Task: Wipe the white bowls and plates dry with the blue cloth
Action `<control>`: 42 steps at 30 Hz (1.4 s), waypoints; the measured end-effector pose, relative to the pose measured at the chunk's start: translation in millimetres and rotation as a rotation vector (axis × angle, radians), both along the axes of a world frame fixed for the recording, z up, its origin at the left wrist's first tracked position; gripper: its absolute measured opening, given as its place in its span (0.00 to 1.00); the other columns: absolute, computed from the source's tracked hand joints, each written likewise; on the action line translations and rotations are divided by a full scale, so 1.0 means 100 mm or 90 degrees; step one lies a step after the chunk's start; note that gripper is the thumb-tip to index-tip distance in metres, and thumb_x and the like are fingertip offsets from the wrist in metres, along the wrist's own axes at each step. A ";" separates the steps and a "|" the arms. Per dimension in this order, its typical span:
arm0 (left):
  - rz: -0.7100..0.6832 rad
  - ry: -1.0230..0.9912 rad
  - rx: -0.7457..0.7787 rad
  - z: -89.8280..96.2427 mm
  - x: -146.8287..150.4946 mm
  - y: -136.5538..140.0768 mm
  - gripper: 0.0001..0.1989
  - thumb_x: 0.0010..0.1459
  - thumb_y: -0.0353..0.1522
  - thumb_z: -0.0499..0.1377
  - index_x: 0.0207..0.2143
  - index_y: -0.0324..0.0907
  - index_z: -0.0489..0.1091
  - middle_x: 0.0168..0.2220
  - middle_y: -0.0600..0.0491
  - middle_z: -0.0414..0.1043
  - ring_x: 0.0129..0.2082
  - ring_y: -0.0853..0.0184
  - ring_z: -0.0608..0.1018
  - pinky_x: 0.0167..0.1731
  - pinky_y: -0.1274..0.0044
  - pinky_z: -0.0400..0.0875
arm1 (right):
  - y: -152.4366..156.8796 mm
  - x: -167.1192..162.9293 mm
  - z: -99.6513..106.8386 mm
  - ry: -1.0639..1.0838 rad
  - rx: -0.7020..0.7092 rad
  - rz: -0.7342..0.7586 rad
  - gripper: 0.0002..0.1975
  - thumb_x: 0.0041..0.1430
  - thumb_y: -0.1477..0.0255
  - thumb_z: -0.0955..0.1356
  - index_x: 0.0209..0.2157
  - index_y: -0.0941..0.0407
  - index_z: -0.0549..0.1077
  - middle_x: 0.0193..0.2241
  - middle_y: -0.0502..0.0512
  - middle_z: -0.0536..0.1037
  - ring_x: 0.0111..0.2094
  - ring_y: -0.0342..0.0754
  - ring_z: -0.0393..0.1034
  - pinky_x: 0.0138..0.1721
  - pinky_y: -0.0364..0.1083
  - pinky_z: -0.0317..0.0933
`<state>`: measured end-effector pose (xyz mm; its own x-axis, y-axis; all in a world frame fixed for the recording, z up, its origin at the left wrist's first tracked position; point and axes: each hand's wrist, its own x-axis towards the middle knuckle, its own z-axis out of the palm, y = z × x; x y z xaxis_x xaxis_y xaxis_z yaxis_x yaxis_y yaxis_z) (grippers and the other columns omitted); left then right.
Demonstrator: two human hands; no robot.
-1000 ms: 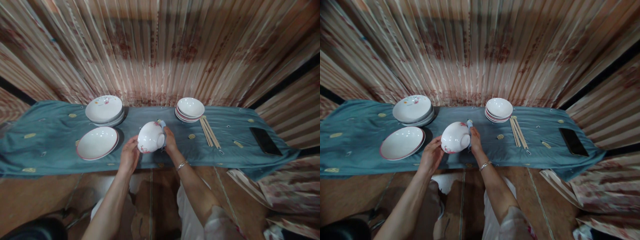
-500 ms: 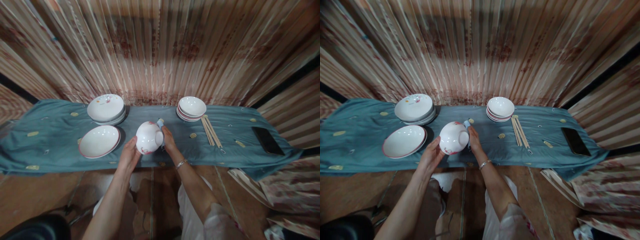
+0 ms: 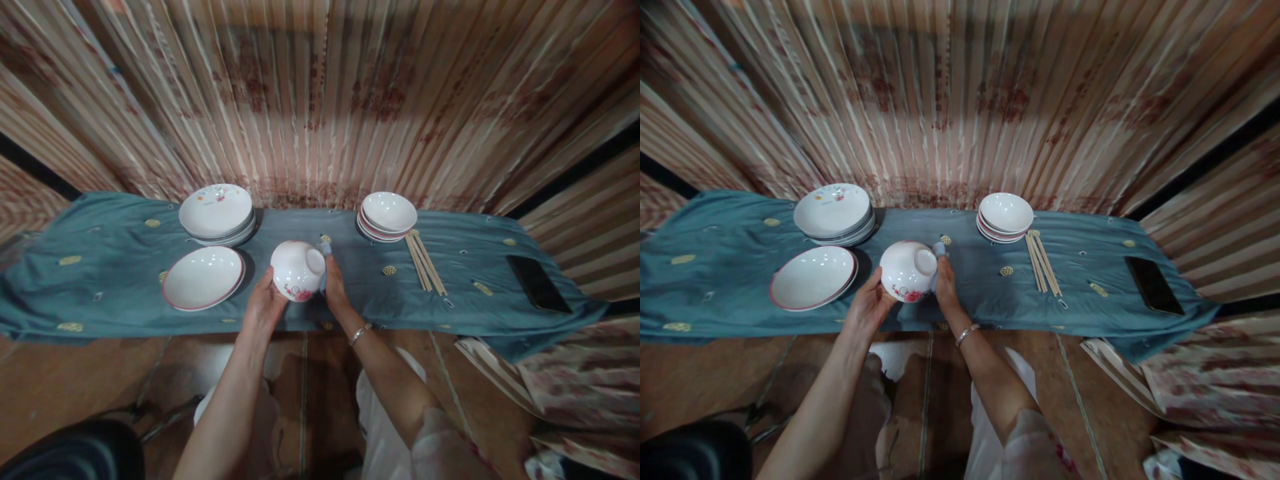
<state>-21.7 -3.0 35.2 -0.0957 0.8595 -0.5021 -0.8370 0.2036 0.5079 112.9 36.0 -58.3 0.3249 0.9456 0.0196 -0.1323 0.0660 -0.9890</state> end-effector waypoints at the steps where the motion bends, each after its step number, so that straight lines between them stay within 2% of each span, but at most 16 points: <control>1: 0.001 -0.002 -0.004 0.01 0.00 0.01 0.20 0.65 0.26 0.54 0.59 0.35 0.68 0.46 0.41 0.81 0.48 0.57 0.82 0.54 0.65 0.75 | -0.01 -0.02 0.00 -0.010 -0.026 -0.008 0.36 0.63 0.45 0.59 0.57 0.57 0.73 0.60 0.60 0.73 0.65 0.53 0.62 0.68 0.57 0.50; 3: 0.005 -0.012 -0.013 0.02 0.00 0.02 0.20 0.66 0.26 0.53 0.59 0.35 0.68 0.46 0.41 0.81 0.49 0.57 0.82 0.54 0.65 0.75 | -0.05 -0.05 0.01 -0.024 -0.069 -0.014 0.38 0.63 0.44 0.57 0.59 0.58 0.71 0.62 0.61 0.70 0.66 0.52 0.59 0.69 0.57 0.48; 9: 0.031 -0.051 -0.027 0.03 0.02 0.04 0.20 0.67 0.26 0.53 0.60 0.34 0.68 0.46 0.40 0.81 0.46 0.58 0.83 0.52 0.67 0.76 | -0.22 -0.14 0.08 -0.100 -0.077 -0.004 0.43 0.65 0.43 0.53 0.64 0.62 0.63 0.67 0.65 0.62 0.69 0.53 0.53 0.70 0.57 0.45; 16: 0.044 -0.060 -0.073 0.15 0.06 0.05 0.21 0.69 0.28 0.49 0.62 0.32 0.65 0.44 0.41 0.82 0.45 0.59 0.83 0.54 0.66 0.74 | -0.51 -0.22 0.05 -0.196 -0.002 0.060 0.43 0.66 0.46 0.57 0.69 0.64 0.51 0.71 0.69 0.51 0.72 0.56 0.43 0.71 0.60 0.38; 22: 0.037 -0.099 -0.081 0.19 0.05 0.04 0.22 0.71 0.30 0.47 0.63 0.31 0.63 0.43 0.40 0.82 0.43 0.60 0.84 0.55 0.67 0.73 | -0.67 -0.25 0.10 -0.318 -0.010 0.108 0.44 0.68 0.50 0.56 0.70 0.69 0.42 0.71 0.75 0.42 0.73 0.60 0.35 0.71 0.65 0.35; 27: 0.041 -0.142 -0.069 0.15 0.03 0.05 0.23 0.70 0.30 0.47 0.65 0.35 0.60 0.46 0.41 0.81 0.43 0.60 0.84 0.54 0.67 0.74 | -0.77 -0.27 0.08 -0.437 0.068 0.126 0.41 0.70 0.56 0.57 0.71 0.66 0.35 0.72 0.75 0.38 0.73 0.63 0.33 0.69 0.69 0.40; 32: 0.048 -0.126 -0.057 0.17 0.06 0.05 0.24 0.71 0.30 0.47 0.66 0.33 0.59 0.45 0.41 0.81 0.44 0.60 0.83 0.54 0.68 0.73 | -0.86 -0.24 0.10 -0.560 0.190 0.137 0.40 0.71 0.61 0.56 0.71 0.63 0.27 0.73 0.71 0.31 0.73 0.61 0.28 0.69 0.66 0.44; 36: 0.040 -0.104 -0.055 0.22 0.09 0.03 0.25 0.71 0.31 0.45 0.67 0.31 0.57 0.45 0.40 0.81 0.44 0.59 0.83 0.54 0.67 0.73 | -0.89 -0.21 0.18 -0.643 0.224 0.159 0.36 0.72 0.63 0.55 0.71 0.64 0.32 0.73 0.72 0.33 0.73 0.61 0.31 0.67 0.64 0.49; 39: 0.022 -0.110 -0.035 0.22 0.09 0.02 0.25 0.71 0.32 0.43 0.67 0.32 0.56 0.46 0.39 0.81 0.45 0.58 0.83 0.52 0.66 0.75 | -0.87 -0.20 0.27 -0.708 0.222 0.191 0.32 0.72 0.66 0.55 0.71 0.64 0.42 0.72 0.72 0.42 0.73 0.60 0.38 0.65 0.61 0.53; 42: 0.002 -0.116 -0.027 0.19 0.07 0.01 0.25 0.72 0.32 0.42 0.67 0.30 0.57 0.45 0.39 0.81 0.41 0.61 0.84 0.48 0.70 0.77 | -0.84 -0.19 0.35 -0.771 0.250 0.212 0.28 0.72 0.71 0.55 0.70 0.63 0.51 0.71 0.69 0.51 0.72 0.56 0.45 0.65 0.59 0.52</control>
